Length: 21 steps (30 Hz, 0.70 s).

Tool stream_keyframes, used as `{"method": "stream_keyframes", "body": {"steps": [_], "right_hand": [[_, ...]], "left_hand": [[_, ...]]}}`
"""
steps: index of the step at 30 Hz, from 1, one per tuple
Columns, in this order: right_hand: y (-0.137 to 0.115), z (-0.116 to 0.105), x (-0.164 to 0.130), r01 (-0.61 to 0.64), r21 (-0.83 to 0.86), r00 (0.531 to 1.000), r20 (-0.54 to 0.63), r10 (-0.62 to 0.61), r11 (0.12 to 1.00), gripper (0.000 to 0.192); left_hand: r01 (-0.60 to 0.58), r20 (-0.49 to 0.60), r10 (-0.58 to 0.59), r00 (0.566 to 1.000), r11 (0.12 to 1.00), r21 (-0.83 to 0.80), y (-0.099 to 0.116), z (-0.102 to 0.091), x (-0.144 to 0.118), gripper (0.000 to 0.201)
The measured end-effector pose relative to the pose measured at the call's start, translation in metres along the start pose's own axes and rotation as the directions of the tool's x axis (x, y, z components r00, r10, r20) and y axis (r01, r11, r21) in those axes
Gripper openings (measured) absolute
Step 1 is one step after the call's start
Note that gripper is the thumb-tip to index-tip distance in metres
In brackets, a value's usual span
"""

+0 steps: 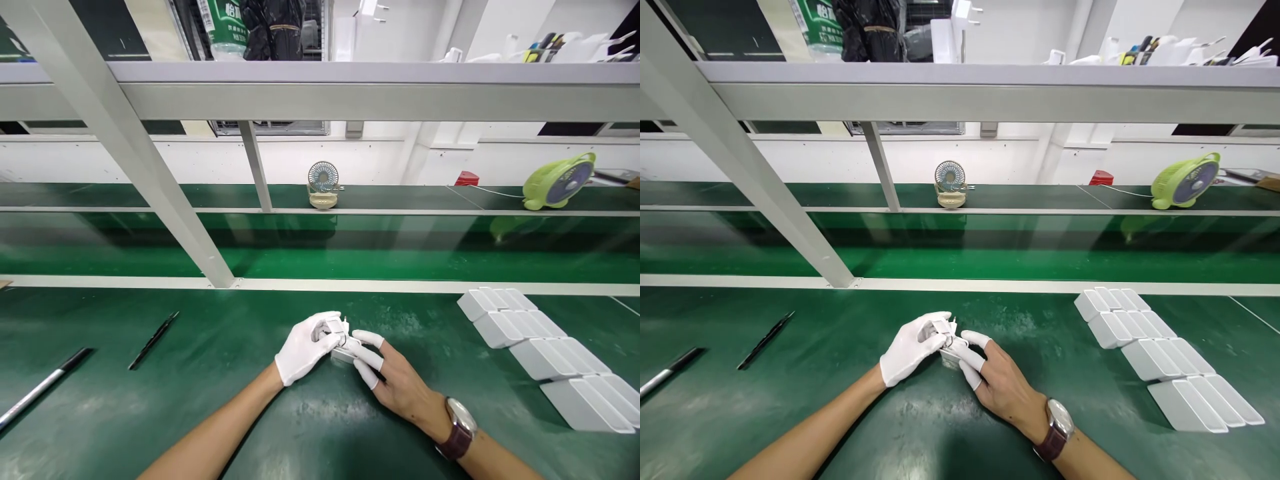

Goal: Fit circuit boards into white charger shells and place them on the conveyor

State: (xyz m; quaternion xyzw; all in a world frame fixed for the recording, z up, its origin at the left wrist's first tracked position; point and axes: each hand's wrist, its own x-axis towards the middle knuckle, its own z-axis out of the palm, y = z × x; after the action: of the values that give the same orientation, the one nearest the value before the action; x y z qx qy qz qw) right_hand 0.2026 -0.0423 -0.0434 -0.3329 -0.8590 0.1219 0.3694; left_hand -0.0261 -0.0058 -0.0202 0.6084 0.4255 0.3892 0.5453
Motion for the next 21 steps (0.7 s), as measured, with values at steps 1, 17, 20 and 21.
{"method": "stream_keyframes", "body": {"steps": [1,17,20,21], "right_hand": [[-0.001,-0.001,0.000,0.007,-0.003,1.000,0.023,-0.007,1.000,0.051],[0.003,0.003,0.004,0.049,0.036,0.999,0.015,-0.050,0.998,0.050],[0.002,0.008,0.005,0.045,0.047,0.999,0.000,-0.045,0.998,0.050],[0.001,0.010,0.005,0.041,0.067,0.999,-0.007,-0.041,0.997,0.049]], "left_hand": [[0.000,0.000,0.000,1.000,1.000,-0.013,0.000,0.000,0.000,0.052],[0.156,0.126,-0.139,0.982,0.979,-0.134,0.011,-0.004,0.008,0.061],[0.118,0.171,-0.084,0.982,0.972,-0.204,0.009,-0.008,0.007,0.065],[0.098,0.189,-0.054,0.980,0.968,-0.232,0.007,-0.009,0.007,0.066]]}}
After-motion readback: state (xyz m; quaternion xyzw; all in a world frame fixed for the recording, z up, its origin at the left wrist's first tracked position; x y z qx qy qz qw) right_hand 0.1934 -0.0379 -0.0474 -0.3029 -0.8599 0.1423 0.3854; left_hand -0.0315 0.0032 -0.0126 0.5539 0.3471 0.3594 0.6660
